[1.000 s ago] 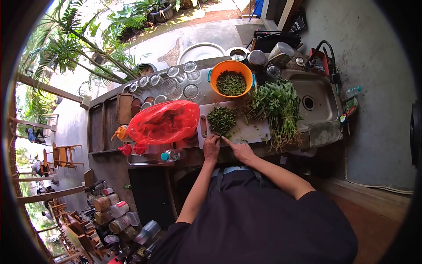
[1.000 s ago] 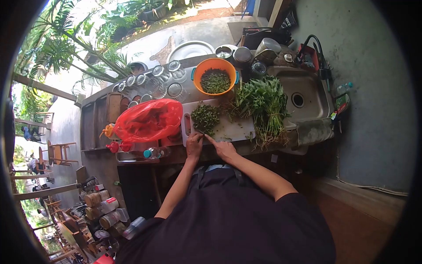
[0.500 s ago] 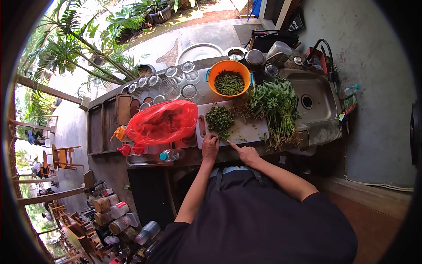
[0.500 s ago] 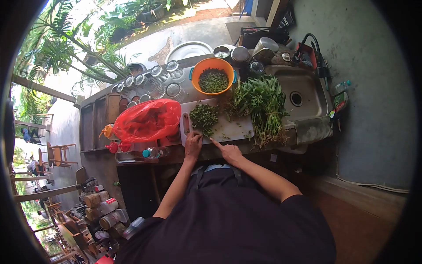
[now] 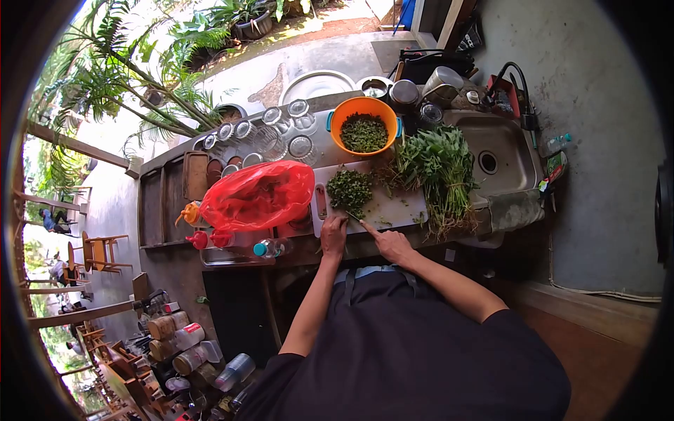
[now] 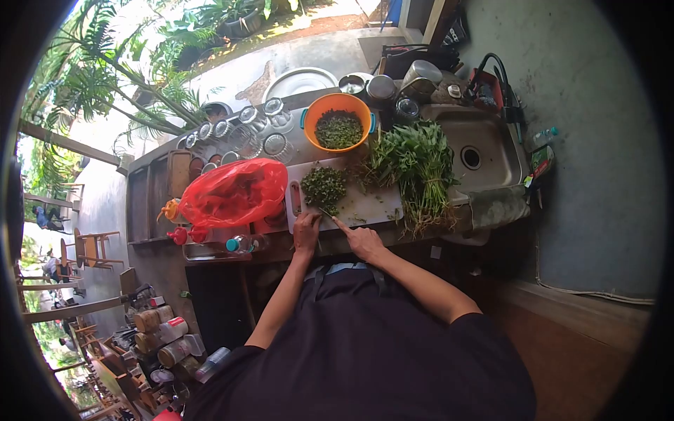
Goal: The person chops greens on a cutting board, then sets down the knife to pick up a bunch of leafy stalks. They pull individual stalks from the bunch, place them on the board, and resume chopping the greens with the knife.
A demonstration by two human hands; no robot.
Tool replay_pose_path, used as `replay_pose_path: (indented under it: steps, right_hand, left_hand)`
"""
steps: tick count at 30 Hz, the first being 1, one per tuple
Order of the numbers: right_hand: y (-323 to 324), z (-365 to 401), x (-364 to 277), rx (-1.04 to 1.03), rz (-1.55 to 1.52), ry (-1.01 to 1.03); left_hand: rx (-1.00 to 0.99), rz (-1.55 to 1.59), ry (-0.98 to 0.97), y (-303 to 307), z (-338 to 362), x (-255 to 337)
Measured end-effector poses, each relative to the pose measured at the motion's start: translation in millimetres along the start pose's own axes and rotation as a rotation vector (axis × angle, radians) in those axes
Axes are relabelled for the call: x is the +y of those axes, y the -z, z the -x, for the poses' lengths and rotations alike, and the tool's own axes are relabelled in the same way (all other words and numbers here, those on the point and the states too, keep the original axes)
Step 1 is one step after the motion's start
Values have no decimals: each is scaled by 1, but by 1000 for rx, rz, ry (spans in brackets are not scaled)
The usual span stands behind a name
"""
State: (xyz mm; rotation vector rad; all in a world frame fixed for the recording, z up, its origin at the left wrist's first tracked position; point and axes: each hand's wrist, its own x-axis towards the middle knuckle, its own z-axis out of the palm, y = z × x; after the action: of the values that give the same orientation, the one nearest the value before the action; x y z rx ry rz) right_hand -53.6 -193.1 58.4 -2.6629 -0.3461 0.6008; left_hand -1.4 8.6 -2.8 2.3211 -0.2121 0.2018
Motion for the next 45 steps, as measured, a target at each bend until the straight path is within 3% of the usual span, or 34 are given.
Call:
replay_pose_path:
  steps: [27,29,45]
  right_hand:
    - [-12,-15,-7,-29,24,-8]
    - [-20,-9,4,59,43,42]
    - [-3,1,6,83,28,5]
  left_hand:
    - [-47,-75,-131,3,0,2]
    - [-40,-118,-146,5,0,6]
    - [-55,-28,-27,2,-3,0]
